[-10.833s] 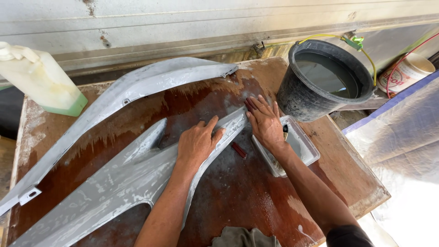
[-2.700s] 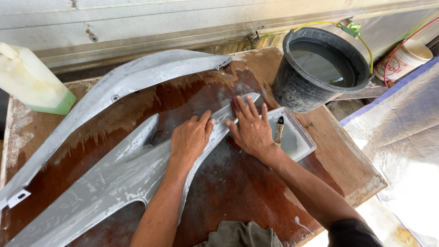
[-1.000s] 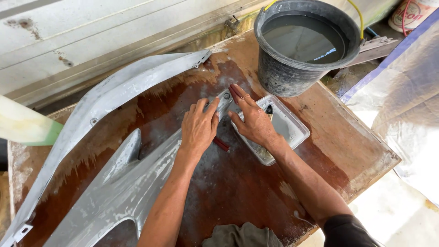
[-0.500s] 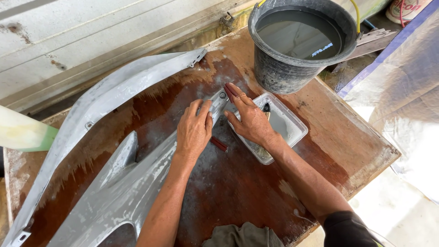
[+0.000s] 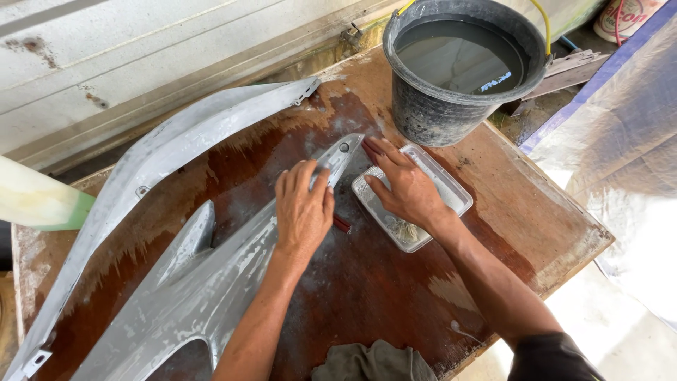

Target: The person sands the surface of two grey metal parts on a wooden table using a sanding block held in the right hand. The person moves the block back and forth across the parts, occasionally adjusting their grip and position to reach different areas.

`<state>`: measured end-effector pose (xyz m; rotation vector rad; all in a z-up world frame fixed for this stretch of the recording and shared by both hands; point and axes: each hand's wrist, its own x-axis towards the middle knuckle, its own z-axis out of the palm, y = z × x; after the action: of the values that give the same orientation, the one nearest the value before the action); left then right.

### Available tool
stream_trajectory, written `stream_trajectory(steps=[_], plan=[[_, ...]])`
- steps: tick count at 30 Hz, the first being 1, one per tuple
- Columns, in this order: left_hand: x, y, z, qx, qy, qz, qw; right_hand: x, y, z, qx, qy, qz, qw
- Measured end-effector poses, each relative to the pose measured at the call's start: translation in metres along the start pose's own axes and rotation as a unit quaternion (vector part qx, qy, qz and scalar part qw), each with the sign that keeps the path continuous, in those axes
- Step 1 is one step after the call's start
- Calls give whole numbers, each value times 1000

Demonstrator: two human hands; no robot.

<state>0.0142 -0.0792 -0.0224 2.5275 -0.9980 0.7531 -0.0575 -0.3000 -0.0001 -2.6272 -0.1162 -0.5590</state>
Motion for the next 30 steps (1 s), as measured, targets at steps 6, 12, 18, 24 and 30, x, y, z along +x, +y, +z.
stream_trajectory(steps=[6,12,18,24,30], plan=[[-11,56,9,-79,-65,61,993,-32,-21,-28,-177,-138,-17,974],[-10,87,-7,-103,-85,41,990,-39,-9,-35,-182,-180,-12,967],[-15,89,-1,-77,-143,54,985,-40,-12,-40,-188,-192,-14,963],[-21,61,7,-67,-89,62,992,-32,0,-37,-128,-162,-40,978],[-49,-15,-26,-12,49,-6,999,-8,-77,-22,5,12,-111,994]])
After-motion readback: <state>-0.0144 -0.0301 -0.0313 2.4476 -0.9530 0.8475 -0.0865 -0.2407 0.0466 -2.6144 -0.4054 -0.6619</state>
